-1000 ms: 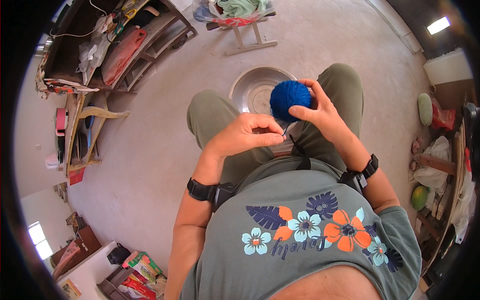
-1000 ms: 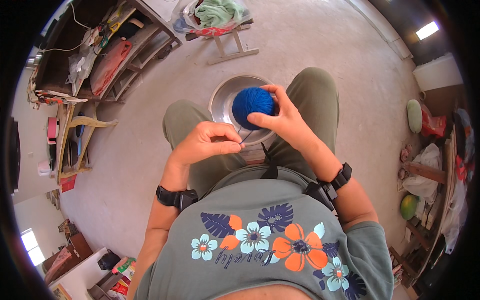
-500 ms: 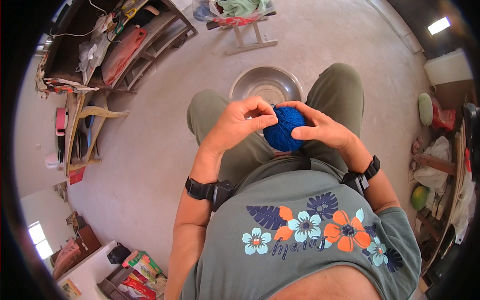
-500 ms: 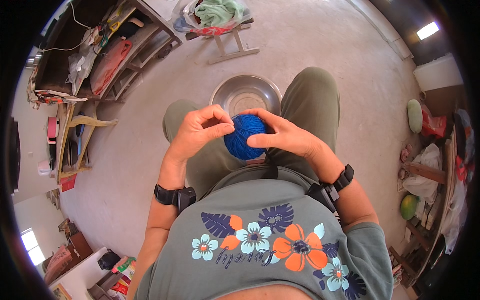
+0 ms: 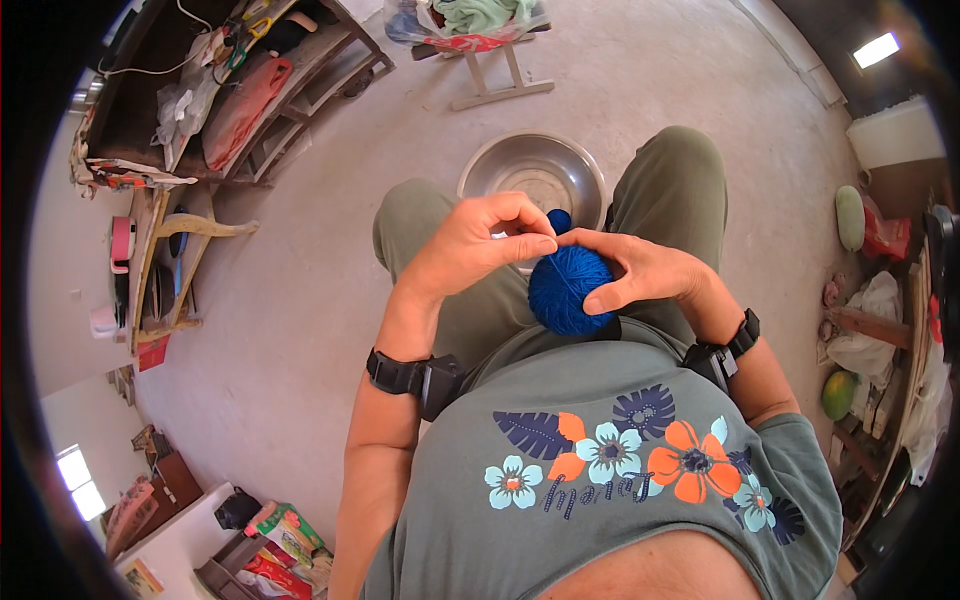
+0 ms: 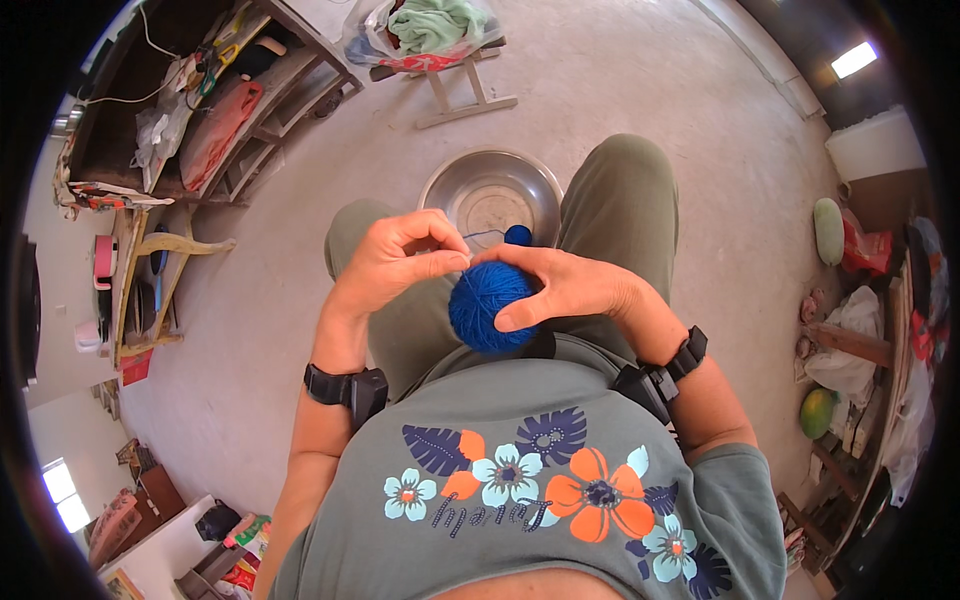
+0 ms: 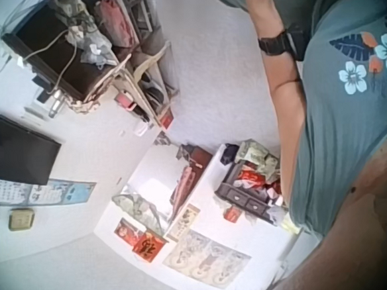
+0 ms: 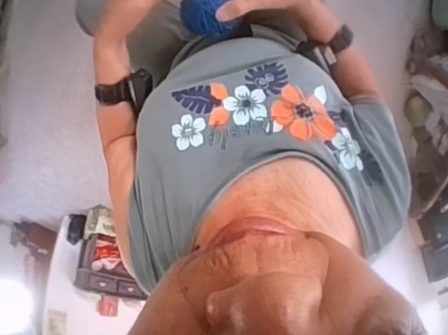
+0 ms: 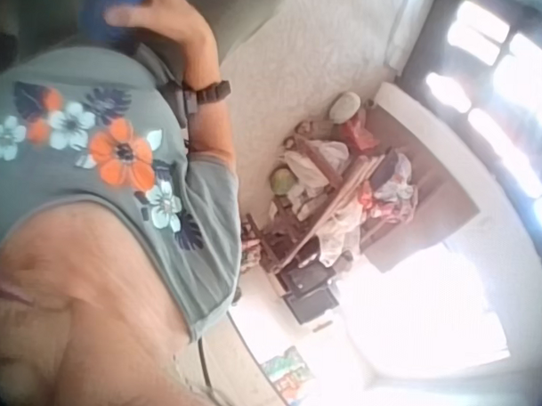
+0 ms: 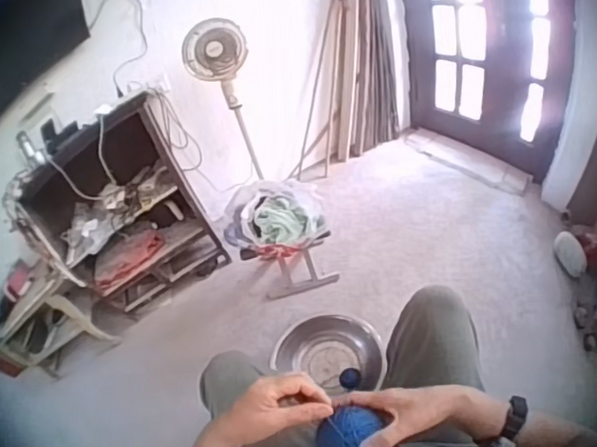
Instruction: The person winds blue yarn into a ball by hand while holding the ball above a silver bowl.
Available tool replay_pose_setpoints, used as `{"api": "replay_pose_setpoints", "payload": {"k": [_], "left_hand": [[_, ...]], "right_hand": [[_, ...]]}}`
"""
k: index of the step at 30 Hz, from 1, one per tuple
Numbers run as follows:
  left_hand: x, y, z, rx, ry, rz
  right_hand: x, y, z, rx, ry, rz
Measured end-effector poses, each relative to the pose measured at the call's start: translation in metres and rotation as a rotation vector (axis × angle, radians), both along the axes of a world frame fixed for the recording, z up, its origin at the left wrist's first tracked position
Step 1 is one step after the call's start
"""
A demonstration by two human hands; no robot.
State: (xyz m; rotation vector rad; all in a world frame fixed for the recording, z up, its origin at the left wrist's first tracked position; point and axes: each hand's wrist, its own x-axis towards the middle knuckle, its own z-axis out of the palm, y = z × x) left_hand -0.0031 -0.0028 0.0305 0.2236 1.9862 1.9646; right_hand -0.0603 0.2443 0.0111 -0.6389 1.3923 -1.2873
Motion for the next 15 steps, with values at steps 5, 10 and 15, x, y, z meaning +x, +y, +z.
{"api": "replay_pose_setpoints", "payload": {"k": [5, 10, 15], "left_hand": [[0.000, -0.003, -0.017, 0.101, -0.051, 0.134], [0.002, -0.004, -0.031, 0.080, -0.074, 0.216], [0.010, 0.006, -0.033, -0.003, -0.122, 0.189]], "right_hand": [[0.001, 0.002, 0.005, -0.254, -0.257, -0.097], [-0.003, 0.005, 0.003, -0.373, -0.316, -0.261], [-0.004, 0.005, -0.003, -0.412, -0.357, -0.510]]}}
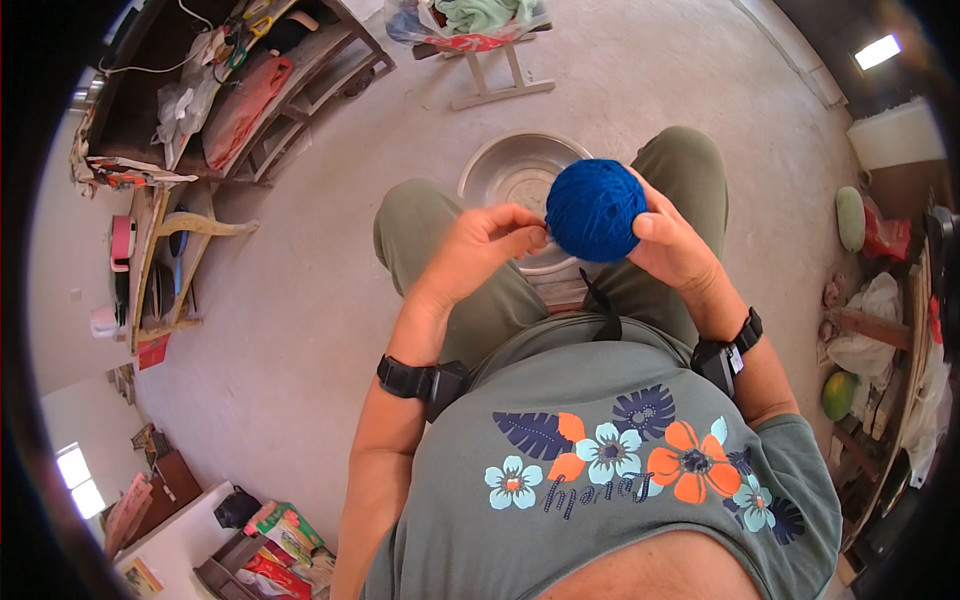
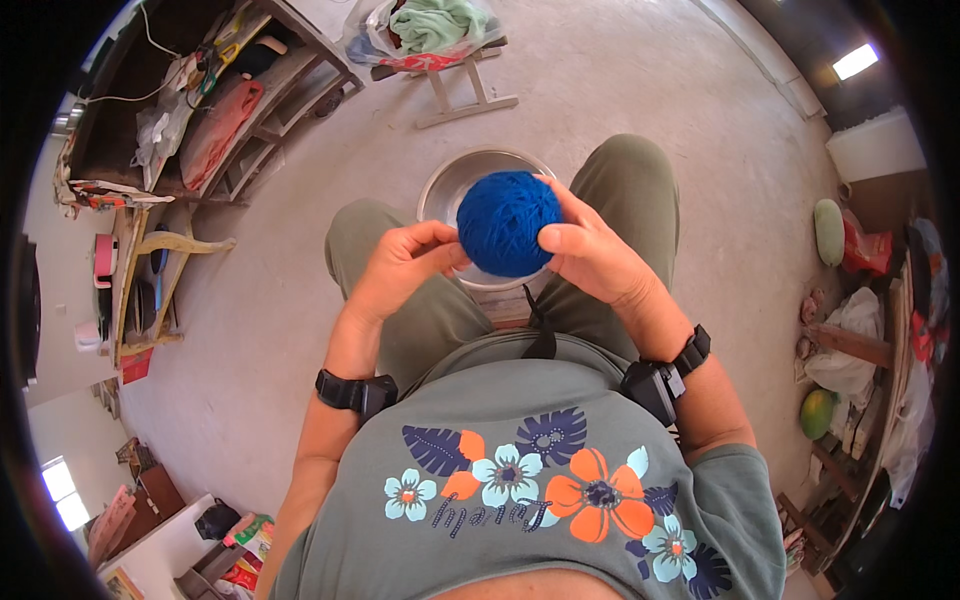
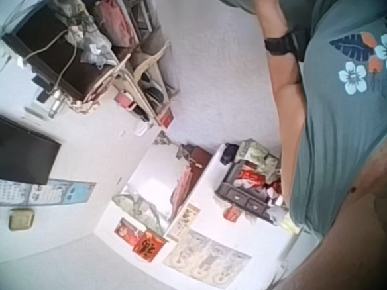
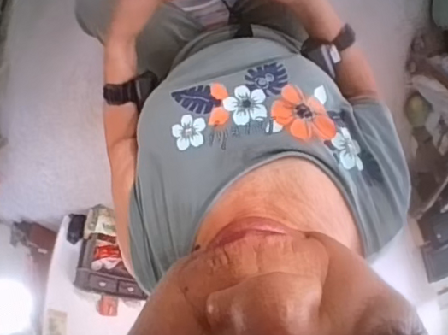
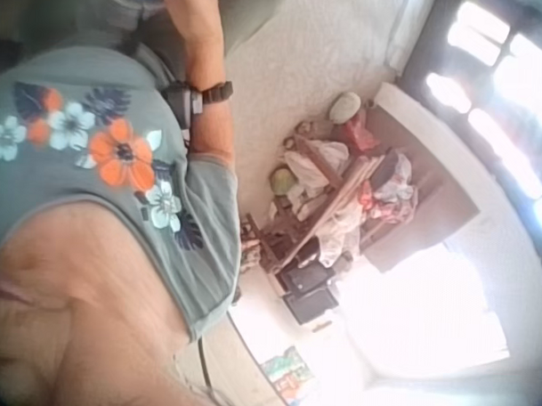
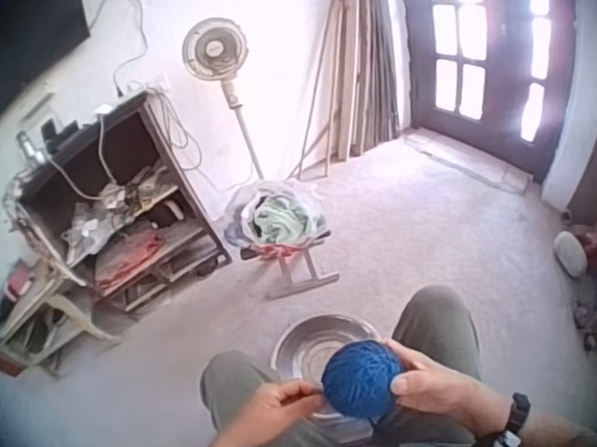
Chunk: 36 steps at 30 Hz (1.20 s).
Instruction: The person winds blue yarn into a ball by hand while holding the ball above a silver bowl.
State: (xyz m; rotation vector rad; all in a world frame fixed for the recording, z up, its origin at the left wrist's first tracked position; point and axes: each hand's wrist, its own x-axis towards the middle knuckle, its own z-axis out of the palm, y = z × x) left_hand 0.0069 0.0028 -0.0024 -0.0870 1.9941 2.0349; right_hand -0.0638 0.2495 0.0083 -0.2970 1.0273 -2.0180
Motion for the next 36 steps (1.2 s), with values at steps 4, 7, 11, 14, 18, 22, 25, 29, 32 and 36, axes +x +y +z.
{"api": "replay_pose_setpoints", "payload": {"k": [4, 7, 11, 14, 18, 22, 25, 29, 32, 36], "left_hand": [[0.006, 0.009, 0.003, 0.027, -0.097, -0.097], [0.006, 0.007, 0.010, 0.059, -0.113, -0.209], [0.006, 0.002, 0.024, 0.127, 0.014, -0.324], [0.003, -0.004, 0.035, 0.168, 0.044, -0.283], [-0.003, -0.008, 0.037, 0.042, 0.088, -0.219], [-0.005, -0.003, 0.033, 0.001, 0.190, -0.195], [-0.004, 0.000, 0.032, 0.020, 0.157, -0.091], [-0.006, -0.002, 0.032, -0.024, 0.133, -0.115], [-0.006, -0.003, 0.037, -0.065, 0.140, -0.151], [-0.009, -0.003, 0.045, -0.149, 0.215, -0.219]], "right_hand": [[-0.001, -0.007, 0.001, -0.049, -0.059, -0.082], [-0.002, -0.009, 0.000, 0.076, -0.048, -0.148], [-0.001, -0.008, -0.017, 0.470, 0.243, -0.267], [0.002, -0.007, -0.010, 0.491, 0.349, -0.098], [0.005, -0.005, 0.004, 0.424, 0.334, 0.222], [0.006, -0.006, 0.004, 0.355, 0.223, 0.253], [0.008, -0.006, 0.006, 0.306, 0.127, 0.195], [0.009, -0.008, 0.008, 0.412, 0.314, 0.202], [0.006, -0.009, 0.010, 0.475, 0.380, 0.235], [0.003, -0.006, 0.008, 0.531, 0.441, 0.326]]}}
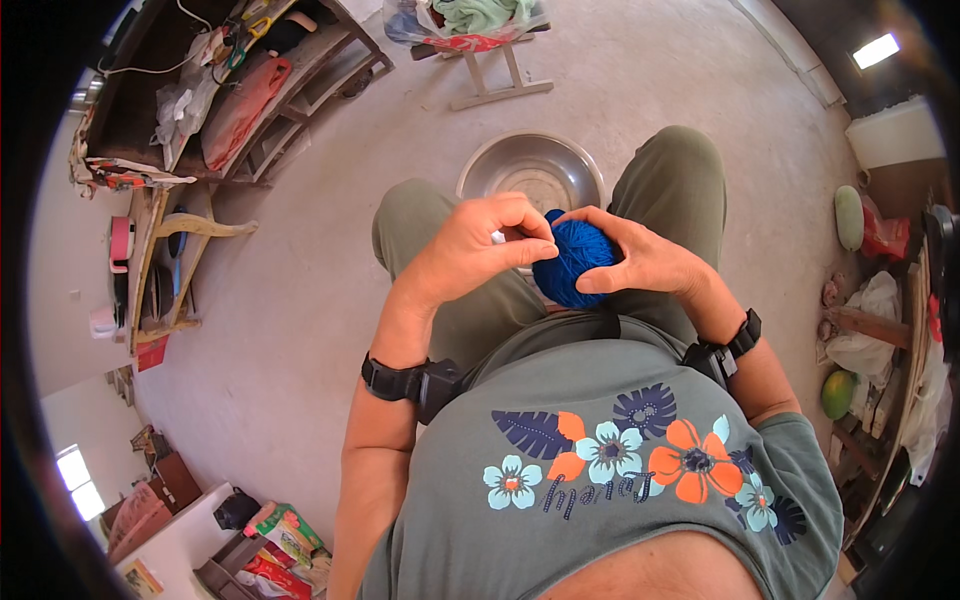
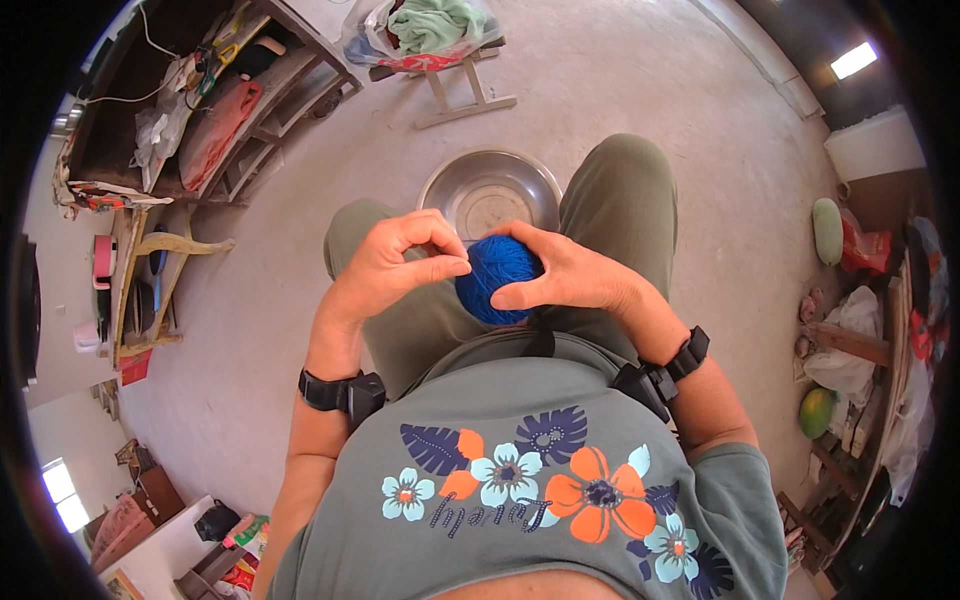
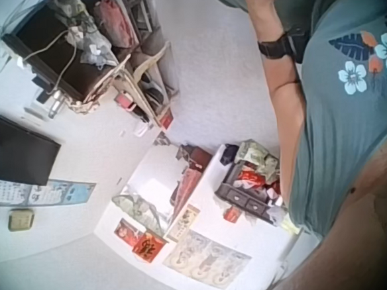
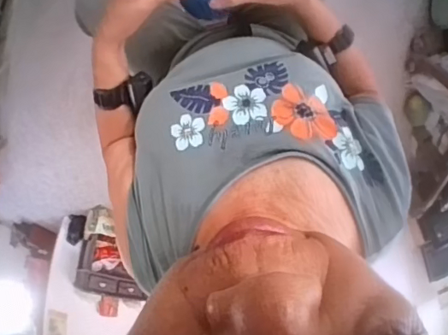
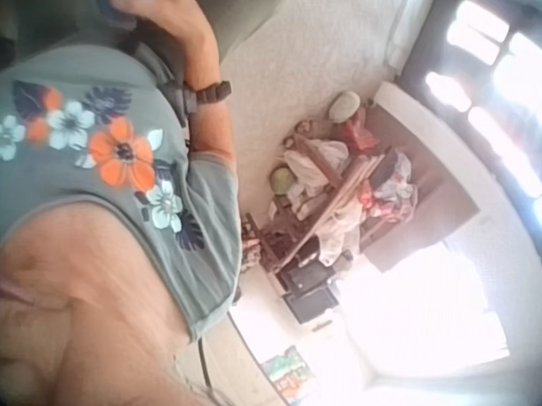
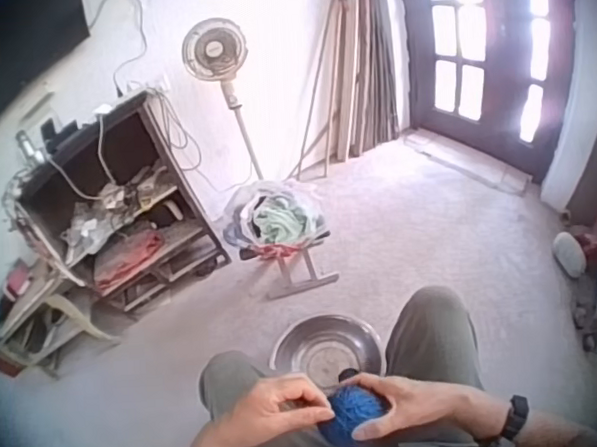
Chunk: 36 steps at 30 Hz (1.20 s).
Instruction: The person winds blue yarn into a ball by hand while holding the ball above a silver bowl.
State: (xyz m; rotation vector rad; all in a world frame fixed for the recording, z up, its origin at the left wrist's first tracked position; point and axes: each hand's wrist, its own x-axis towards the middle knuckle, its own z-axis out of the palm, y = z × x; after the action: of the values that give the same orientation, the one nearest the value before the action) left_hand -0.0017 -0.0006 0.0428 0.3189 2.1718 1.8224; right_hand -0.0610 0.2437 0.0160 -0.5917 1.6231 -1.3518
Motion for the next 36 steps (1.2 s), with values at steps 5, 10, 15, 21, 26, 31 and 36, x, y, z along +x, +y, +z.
{"api": "replay_pose_setpoints", "payload": {"k": [5, 10, 15, 21, 26, 31, 36], "left_hand": [[-0.004, -0.002, -0.001, -0.044, 0.042, -0.019], [-0.004, -0.003, -0.020, 0.109, -0.037, 0.098], [0.002, 0.001, -0.033, 0.180, -0.198, 0.264], [0.007, 0.011, -0.043, 0.128, -0.252, 0.149], [0.010, 0.013, -0.043, 0.104, -0.290, 0.069], [0.010, 0.011, -0.024, 0.125, -0.243, -0.108], [0.006, 0.004, -0.008, 0.109, -0.103, -0.067]], "right_hand": [[-0.002, 0.002, -0.002, -0.033, -0.044, 0.115], [-0.005, 0.008, 0.000, -0.250, -0.208, 0.161], [-0.006, 0.005, 0.009, -0.466, -0.349, -0.170], [-0.004, 0.004, 0.002, -0.492, -0.442, -0.383], [-0.004, -0.007, -0.004, -0.479, -0.397, -0.476], [-0.004, -0.006, -0.015, -0.252, -0.200, -0.533], [0.000, -0.002, -0.012, -0.082, -0.046, -0.295]]}}
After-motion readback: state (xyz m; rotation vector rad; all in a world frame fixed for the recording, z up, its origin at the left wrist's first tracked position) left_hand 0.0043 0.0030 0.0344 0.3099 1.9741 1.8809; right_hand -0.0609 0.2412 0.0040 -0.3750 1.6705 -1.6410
